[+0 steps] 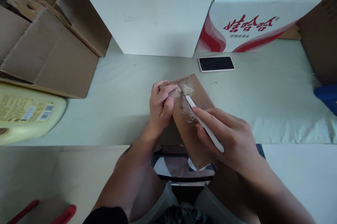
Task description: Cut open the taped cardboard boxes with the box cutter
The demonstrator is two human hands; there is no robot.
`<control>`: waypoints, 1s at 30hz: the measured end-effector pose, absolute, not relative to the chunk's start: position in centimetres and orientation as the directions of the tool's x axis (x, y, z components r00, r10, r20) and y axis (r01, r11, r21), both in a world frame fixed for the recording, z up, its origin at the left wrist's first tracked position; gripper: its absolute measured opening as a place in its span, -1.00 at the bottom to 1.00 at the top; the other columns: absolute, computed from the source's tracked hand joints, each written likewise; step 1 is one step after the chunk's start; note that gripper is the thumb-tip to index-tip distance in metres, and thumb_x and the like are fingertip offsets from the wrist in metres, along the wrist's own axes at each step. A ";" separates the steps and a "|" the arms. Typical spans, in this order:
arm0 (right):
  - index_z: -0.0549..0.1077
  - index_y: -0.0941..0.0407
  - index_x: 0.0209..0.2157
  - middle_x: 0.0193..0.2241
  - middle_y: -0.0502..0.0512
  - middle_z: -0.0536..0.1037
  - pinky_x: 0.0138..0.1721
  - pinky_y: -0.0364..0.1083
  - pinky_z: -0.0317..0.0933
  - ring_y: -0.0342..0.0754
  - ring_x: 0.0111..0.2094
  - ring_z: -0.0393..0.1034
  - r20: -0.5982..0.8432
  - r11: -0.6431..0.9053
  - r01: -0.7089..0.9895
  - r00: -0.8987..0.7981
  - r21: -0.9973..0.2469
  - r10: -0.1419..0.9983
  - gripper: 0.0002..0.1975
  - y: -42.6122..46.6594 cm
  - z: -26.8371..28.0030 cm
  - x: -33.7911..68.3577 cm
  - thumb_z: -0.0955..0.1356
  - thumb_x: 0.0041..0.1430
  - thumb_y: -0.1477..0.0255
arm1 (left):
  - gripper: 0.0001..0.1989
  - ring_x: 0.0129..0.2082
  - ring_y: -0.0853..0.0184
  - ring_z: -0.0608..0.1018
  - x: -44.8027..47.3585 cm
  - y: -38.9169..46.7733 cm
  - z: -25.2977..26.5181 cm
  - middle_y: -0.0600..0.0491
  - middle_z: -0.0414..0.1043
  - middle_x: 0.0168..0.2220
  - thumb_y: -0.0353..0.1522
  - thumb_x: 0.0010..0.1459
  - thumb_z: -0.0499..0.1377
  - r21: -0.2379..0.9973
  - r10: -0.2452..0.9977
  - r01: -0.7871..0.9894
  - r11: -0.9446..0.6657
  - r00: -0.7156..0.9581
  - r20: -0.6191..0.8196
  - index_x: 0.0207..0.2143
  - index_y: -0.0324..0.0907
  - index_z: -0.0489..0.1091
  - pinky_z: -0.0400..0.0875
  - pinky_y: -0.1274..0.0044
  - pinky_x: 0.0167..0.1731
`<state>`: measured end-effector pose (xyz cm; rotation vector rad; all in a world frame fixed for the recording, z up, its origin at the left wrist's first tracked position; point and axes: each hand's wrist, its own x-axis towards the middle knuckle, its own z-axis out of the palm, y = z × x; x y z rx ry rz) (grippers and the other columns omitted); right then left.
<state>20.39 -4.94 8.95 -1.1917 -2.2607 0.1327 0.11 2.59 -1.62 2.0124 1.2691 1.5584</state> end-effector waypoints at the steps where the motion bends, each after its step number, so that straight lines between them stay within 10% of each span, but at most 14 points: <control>1: 0.52 0.11 0.13 -0.19 0.12 0.73 -0.42 -0.12 0.40 -0.08 -0.34 0.63 0.439 0.589 0.739 -0.434 -0.327 0.787 -0.68 -5.0 8.8 20.2 0.32 0.41 0.51 | -0.57 0.14 0.10 0.55 0.1 2.6 -1.6 -0.09 0.54 0.01 -0.09 0.47 -0.05 0.688 0.779 0.454 -0.567 0.023 0.627 0.03 -0.04 0.54 0.54 0.17 0.14; 30: 0.56 0.20 0.07 -0.24 0.17 0.74 -0.40 -0.11 0.45 -0.06 -0.36 0.65 0.429 0.533 0.692 -0.342 -0.487 0.836 -0.71 -4.7 8.9 20.4 0.31 0.40 0.49 | -0.61 0.13 0.13 0.55 0.3 2.8 -1.7 -0.06 0.56 -0.02 -0.09 0.46 -0.01 0.699 0.766 0.407 -0.588 0.001 0.643 0.00 -0.03 0.55 0.54 0.21 0.13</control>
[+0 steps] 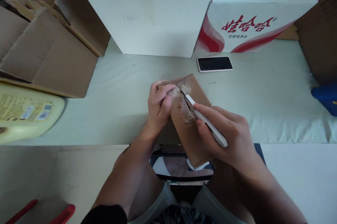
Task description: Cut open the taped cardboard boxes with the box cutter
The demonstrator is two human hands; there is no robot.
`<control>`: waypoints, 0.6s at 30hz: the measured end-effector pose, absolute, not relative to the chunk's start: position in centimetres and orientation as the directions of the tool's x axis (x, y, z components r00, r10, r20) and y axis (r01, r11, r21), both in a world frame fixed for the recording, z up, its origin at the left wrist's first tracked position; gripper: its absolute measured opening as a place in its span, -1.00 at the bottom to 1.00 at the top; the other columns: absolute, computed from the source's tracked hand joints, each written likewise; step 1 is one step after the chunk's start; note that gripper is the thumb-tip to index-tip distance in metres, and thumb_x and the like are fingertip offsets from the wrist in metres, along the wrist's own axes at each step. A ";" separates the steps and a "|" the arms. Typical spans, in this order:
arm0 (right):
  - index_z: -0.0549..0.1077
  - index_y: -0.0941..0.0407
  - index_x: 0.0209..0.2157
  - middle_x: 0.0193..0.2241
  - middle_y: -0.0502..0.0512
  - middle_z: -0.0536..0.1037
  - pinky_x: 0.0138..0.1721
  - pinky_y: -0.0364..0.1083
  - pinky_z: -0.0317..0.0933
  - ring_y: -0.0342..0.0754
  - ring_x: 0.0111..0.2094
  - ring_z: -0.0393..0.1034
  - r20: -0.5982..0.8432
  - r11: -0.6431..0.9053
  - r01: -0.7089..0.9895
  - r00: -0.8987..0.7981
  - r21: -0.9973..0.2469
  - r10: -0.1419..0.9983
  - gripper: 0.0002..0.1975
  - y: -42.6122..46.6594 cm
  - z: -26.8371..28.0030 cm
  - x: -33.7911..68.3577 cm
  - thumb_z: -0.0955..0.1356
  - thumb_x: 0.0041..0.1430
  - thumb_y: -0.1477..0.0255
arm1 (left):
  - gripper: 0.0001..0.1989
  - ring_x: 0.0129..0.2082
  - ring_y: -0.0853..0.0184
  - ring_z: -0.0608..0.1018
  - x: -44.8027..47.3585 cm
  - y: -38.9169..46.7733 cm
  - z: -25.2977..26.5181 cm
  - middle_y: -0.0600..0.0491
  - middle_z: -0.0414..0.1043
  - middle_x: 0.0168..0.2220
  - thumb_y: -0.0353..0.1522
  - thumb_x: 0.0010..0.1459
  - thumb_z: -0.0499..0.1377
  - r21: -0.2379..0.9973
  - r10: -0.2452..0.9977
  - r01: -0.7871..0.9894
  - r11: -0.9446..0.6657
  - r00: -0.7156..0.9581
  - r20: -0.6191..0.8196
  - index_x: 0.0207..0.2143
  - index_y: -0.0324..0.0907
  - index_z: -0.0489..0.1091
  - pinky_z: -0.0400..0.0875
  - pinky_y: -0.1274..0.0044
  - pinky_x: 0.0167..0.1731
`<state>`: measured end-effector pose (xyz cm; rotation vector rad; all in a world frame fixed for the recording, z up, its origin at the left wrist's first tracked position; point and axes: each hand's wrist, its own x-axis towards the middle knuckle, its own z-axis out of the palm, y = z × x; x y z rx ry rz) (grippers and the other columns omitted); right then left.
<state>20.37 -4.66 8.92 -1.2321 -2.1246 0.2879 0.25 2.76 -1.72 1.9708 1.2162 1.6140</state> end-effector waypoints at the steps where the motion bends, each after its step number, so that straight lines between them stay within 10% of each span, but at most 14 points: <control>1: 0.56 0.20 0.07 -0.23 0.18 0.75 -0.39 -0.11 0.46 -0.05 -0.35 0.66 0.414 0.524 0.697 -0.343 -0.489 0.843 -0.71 -4.6 9.0 20.3 0.31 0.40 0.49 | -0.61 0.13 0.12 0.54 0.2 2.8 -1.7 -0.06 0.56 -0.02 -0.10 0.46 -0.01 0.700 0.768 0.409 -0.586 0.005 0.640 0.00 -0.03 0.55 0.54 0.21 0.13; 18: 0.59 0.28 0.05 -0.22 0.23 0.75 -0.35 -0.11 0.49 -0.03 -0.32 0.68 0.397 0.503 0.652 -0.318 -0.568 0.861 -0.70 -4.8 9.0 20.5 0.32 0.39 0.50 | -0.65 0.11 0.14 0.55 0.4 2.8 -1.7 -0.04 0.57 -0.03 -0.15 0.45 0.01 0.695 0.756 0.406 -0.593 -0.014 0.654 -0.02 -0.04 0.55 0.54 0.23 0.10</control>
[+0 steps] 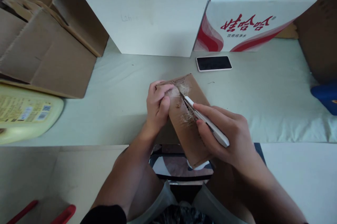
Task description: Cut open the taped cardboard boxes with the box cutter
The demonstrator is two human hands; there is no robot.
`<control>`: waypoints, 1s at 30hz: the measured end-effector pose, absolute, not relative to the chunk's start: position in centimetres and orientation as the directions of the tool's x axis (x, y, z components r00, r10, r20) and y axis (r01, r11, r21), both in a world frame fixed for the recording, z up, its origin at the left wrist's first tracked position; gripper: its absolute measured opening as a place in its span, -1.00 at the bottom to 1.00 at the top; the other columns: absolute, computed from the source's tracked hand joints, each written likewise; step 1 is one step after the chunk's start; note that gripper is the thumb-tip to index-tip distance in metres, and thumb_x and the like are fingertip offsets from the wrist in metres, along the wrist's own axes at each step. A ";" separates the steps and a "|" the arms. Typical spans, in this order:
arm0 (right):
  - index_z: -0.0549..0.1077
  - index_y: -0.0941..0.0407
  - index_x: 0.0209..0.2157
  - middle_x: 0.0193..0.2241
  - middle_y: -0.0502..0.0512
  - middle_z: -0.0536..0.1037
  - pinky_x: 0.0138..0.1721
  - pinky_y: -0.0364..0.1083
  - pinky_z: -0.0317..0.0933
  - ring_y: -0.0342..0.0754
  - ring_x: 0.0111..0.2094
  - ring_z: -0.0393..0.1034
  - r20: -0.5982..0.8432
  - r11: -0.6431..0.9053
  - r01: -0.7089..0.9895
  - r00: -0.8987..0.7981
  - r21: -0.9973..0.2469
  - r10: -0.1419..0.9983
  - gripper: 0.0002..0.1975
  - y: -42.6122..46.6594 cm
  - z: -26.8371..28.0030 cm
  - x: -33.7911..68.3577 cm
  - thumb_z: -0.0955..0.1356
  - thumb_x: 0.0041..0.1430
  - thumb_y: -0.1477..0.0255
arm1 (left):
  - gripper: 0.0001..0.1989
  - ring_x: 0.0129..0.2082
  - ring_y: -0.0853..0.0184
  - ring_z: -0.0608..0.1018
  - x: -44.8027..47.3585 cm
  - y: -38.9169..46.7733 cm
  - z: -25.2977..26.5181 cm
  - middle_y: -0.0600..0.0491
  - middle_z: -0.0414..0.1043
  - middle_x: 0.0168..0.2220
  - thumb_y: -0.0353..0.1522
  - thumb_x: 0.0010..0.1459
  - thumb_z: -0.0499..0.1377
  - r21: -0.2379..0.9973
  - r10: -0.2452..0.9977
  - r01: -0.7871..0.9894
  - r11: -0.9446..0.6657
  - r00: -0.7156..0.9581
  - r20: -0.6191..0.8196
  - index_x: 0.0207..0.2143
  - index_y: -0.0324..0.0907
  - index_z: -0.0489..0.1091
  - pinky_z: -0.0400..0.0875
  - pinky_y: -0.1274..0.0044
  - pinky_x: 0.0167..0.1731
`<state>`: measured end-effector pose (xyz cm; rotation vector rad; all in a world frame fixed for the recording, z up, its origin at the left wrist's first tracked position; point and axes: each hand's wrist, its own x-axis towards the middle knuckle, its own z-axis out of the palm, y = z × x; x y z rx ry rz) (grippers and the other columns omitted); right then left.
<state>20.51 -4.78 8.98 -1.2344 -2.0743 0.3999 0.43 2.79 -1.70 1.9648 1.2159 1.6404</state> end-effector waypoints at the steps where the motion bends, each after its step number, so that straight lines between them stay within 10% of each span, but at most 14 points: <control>1: 0.59 0.27 0.05 -0.21 0.22 0.75 -0.35 -0.10 0.49 -0.02 -0.31 0.69 0.385 0.499 0.661 -0.326 -0.560 0.864 -0.69 -4.7 9.0 20.5 0.31 0.40 0.49 | -0.64 0.10 0.14 0.55 0.4 2.8 -1.7 -0.04 0.57 -0.04 -0.15 0.46 0.00 0.692 0.758 0.416 -0.590 -0.010 0.652 -0.03 -0.05 0.55 0.54 0.22 0.10; 30: 0.58 0.17 -0.09 -0.37 0.01 0.66 -0.48 -0.20 0.29 -0.21 -0.46 0.49 0.443 0.487 0.550 -0.222 -0.679 0.869 -0.80 -5.6 9.2 21.2 0.35 0.30 0.52 | -0.55 0.13 0.13 0.56 0.3 2.6 -3.7 -0.02 0.48 0.17 -0.03 0.44 0.06 0.791 0.801 0.276 -0.546 -0.106 0.589 0.28 0.08 0.30 0.49 0.24 0.13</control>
